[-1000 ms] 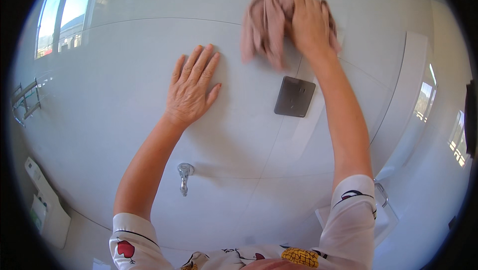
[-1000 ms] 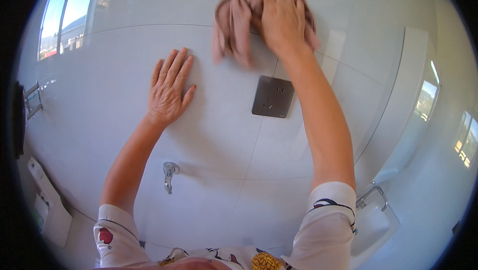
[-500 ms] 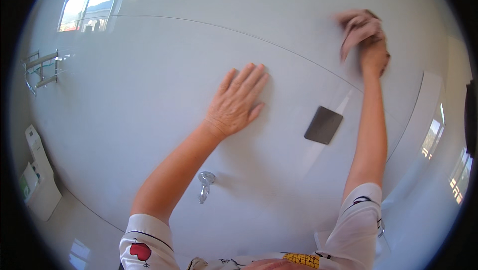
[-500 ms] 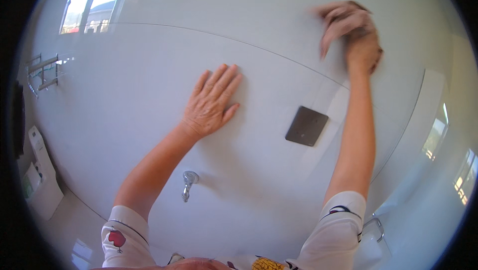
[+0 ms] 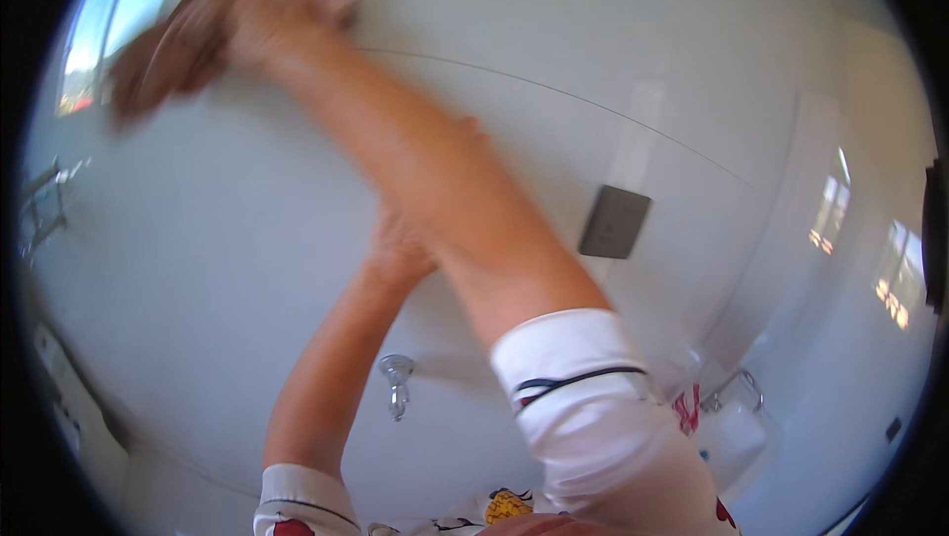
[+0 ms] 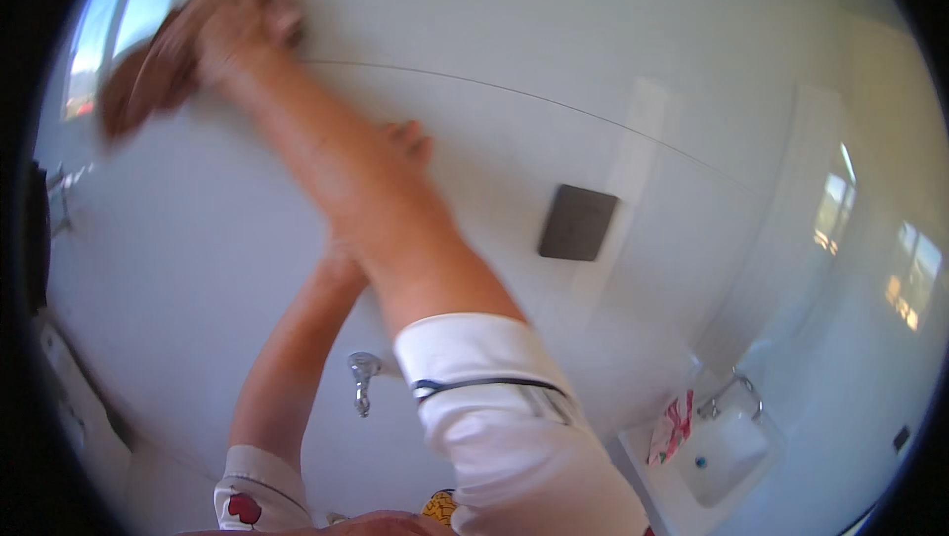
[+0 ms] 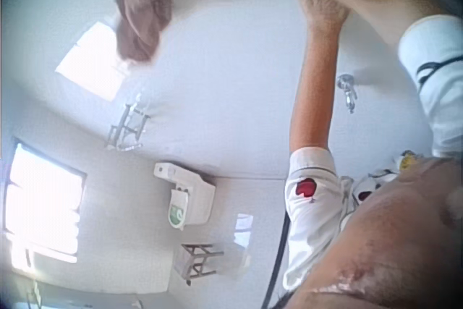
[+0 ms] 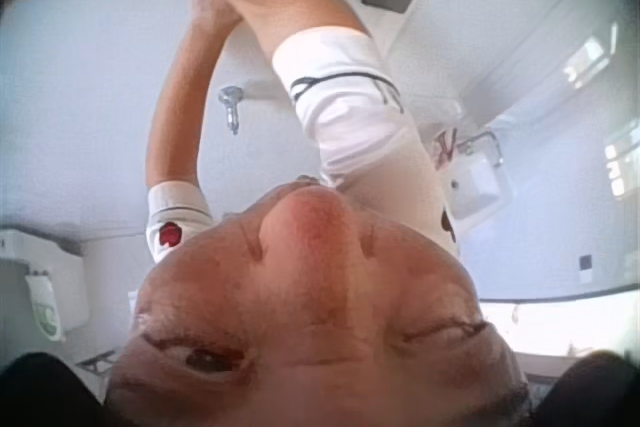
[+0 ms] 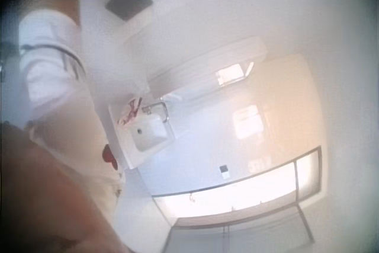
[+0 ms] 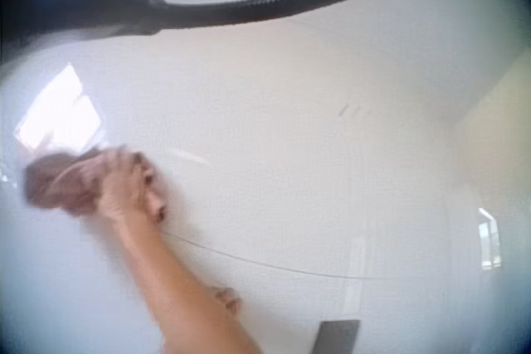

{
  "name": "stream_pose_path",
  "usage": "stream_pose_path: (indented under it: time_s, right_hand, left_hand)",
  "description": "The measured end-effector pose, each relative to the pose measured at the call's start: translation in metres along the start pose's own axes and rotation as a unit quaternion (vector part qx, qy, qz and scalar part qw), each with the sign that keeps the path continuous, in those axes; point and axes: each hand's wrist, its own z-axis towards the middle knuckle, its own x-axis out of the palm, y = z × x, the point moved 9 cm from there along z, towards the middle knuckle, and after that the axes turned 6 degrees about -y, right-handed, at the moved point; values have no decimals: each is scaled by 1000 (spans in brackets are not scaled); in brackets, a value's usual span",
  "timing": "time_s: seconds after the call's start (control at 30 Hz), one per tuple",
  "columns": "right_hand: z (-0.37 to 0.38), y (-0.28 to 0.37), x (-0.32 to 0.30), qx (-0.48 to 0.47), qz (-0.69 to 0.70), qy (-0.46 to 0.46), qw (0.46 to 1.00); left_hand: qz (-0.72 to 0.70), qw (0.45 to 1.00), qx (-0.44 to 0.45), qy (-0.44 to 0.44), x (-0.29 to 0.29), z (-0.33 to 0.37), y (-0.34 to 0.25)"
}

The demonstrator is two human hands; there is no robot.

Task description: The person cleans the bathroom by wiping down the wall tiles, towel rack, faucet, and floor using a cloth.

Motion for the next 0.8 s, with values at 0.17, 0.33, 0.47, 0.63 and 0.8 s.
stream_pose_path:
  time_s: [0.17,0.33,0.47,0.63,0.8]
  right_hand:
    - [-30,-16,-29,-56,-30,-210,976]
    - [-64,-148,-160,53,-109,-312,942]
    - [-111,-262,-231,145,-133,-296,935]
    - [-171,-379,-301,230,-204,-259,915]
    - [-225,-454,-368,286,-172,-272,902]
  left_hand:
    - [71,997,14,26,2,-3,-11]
    - [139,990,8,30,-17,14,-30]
    - [231,971,19,61,-10,15,-19]
    - [255,965,31,48,1,18,-20]
    - [305,950,65,23,-2,15,-15]
